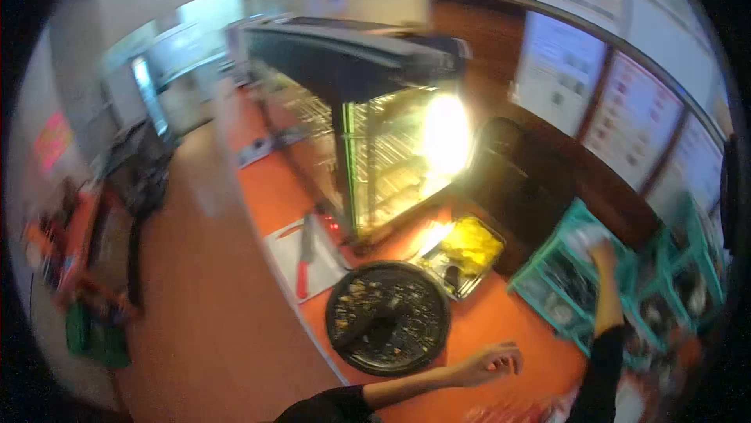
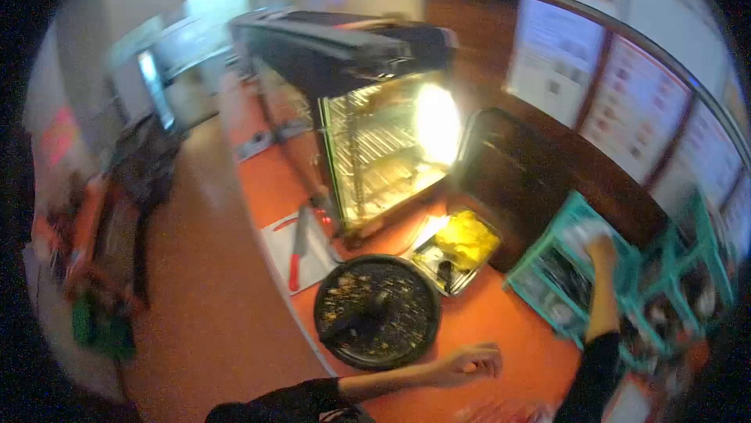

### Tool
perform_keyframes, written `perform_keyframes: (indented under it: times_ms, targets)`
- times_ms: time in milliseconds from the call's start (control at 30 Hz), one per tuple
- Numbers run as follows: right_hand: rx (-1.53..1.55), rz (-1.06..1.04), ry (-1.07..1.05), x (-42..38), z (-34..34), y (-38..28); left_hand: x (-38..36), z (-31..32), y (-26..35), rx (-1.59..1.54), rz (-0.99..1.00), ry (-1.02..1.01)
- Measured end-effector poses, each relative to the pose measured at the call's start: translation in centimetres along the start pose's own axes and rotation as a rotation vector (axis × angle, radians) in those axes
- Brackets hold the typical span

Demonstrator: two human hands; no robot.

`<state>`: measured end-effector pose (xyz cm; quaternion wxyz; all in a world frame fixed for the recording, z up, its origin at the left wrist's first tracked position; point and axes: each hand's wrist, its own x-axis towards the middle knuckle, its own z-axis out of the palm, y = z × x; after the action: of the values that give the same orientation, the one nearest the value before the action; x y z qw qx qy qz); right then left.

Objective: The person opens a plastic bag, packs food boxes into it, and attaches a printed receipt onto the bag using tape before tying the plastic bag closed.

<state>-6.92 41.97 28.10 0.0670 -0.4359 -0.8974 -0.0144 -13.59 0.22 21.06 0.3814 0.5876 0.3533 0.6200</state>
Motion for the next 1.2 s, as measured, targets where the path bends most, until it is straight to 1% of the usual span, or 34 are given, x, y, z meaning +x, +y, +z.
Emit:
perform_keyframes:
  times_ms: [33, 67, 167, 200, 267, 300, 333, 367, 400, 433, 467, 500, 533, 567, 600, 633, 667, 700, 733, 767, 833, 867, 900, 967, 1000, 1067, 1100, 1167, 1200]
  targets:
    - [-0.089, -0.055, 0.021, 2.5, 2.6, 2.3, 1.0, -0.6, -0.4, -0.087, -0.063, 0.025]
    - [-0.178, -0.107, 0.047, 5.1, 5.1, 4.4, 1.3, -1.6, -0.6, -0.077, -0.061, 0.068]
    - [0.124, 0.469, 0.255, 3.4, 1.5, 6.4, 2.6, -2.8, -1.7, -0.072, -0.072, 0.06]
    - [0.118, 0.465, 0.248, 3.1, 0.4, 6.7, 3.1, -3.0, -2.4, -0.085, -0.052, 0.071]
    - [0.205, 0.463, 0.368, 3.2, -1.0, 7.5, 4.4, -3.1, -3.6, -0.107, -0.041, 0.083]
    - [0.197, 0.472, 0.368, 4.0, -0.9, 8.8, 4.9, -2.9, -4.4, -0.187, -0.043, 0.115]
    - [0.172, 0.389, 0.438, 5.4, -0.1, 11.5, 5.3, -2.6, -5.2, -0.269, -0.046, 0.136]
    - [0.14, 0.315, 0.508, 5.8, 0.8, 14.0, 5.8, -2.7, -5.9, -0.268, -0.067, 0.12]
    - [0.127, 0.29, 0.469, 4.9, 0.3, 13.3, 6.4, -2.7, -6.6, -0.276, -0.09, 0.093]
    - [0.115, 0.265, 0.431, 3.8, -0.5, 12.1, 6.7, -2.8, -7.6, -0.211, -0.139, 0.061]
    - [0.106, 0.23, 0.451, 2.3, -1.1, 10.2, 7.2, -2.7, -8.5, -0.147, -0.181, 0.013]
    - [-0.019, 0.164, 0.515, 2.8, 0.2, 10.9, 7.4, -2.5, -8.6, -0.159, -0.135, 0.034]
    - [-0.04, 0.193, 0.588, 1.6, -0.6, 9.1, 7.4, -2.4, -8.5, -0.178, -0.089, 0.052]
    - [-0.01, 0.109, 0.752, 0.5, -1.3, 7.3, 7.2, -2.1, -9.1, -0.256, -0.138, 0.043]
    - [0.014, 0.134, 0.71, 1.1, -1.6, 7.6, 7.0, -2.1, -9.2, -0.323, -0.187, 0.04]
    - [0.168, 0.084, 0.913, -1.2, -4.0, 4.0, 6.7, -2.4, -8.3, -0.316, -0.214, 0.004]
    - [0.249, 0.138, 0.793, -2.1, -6.3, 2.8, 6.8, -2.8, -7.2, -0.3, -0.246, -0.024]
    - [0.314, 0.187, 0.8, -3.4, -8.3, 1.2, 6.9, -2.9, -6.6, -0.308, -0.253, -0.073]
    - [0.386, 0.164, 0.897, -3.5, -8.6, 0.3, 7.2, -3.3, -6.4, -0.332, -0.3, -0.017]
    - [0.377, 0.184, 0.91, -4.6, -9.6, -0.3, 7.6, -3.4, -5.8, -0.345, -0.336, 0.041]
    - [0.595, 0.119, 0.775, -7.0, -12.5, -1.7, 9.1, -3.5, -3.7, -0.4, -0.307, 0.015]
    - [0.653, 0.069, 0.698, -8.6, -13.6, -2.3, 9.7, -3.4, -2.9, -0.454, -0.283, 0.009]
    - [0.648, 0.075, 0.704, -10.3, -14.4, -3.3, 10.3, -3.2, -2.3, -0.457, -0.282, -0.001]
    - [1.014, 0.053, 0.638, -14.2, -15.1, -6.3, 11.0, -2.2, -1.5, -0.524, -0.202, -0.228]
    - [1.01, 0.063, 0.647, -16.4, -15.6, -8.0, 10.9, -1.2, -1.1, -0.527, -0.206, -0.24]
    - [1.23, 0.142, 0.582, -20.7, -15.8, -11.1, 10.4, 1.5, 0.0, -0.697, -0.09, -0.521]
    - [1.229, 0.156, 0.594, -22.5, -15.2, -11.8, 9.7, 3.2, 0.5, -0.701, -0.098, -0.536]
    - [1.256, 0.123, 0.577, -25.9, -14.1, -12.9, 7.4, 6.4, 1.0, -0.889, 0.057, -0.248]
    - [1.256, 0.141, 0.589, -27.7, -13.7, -13.4, 6.9, 6.8, 0.7, -0.984, 0.169, -0.191]
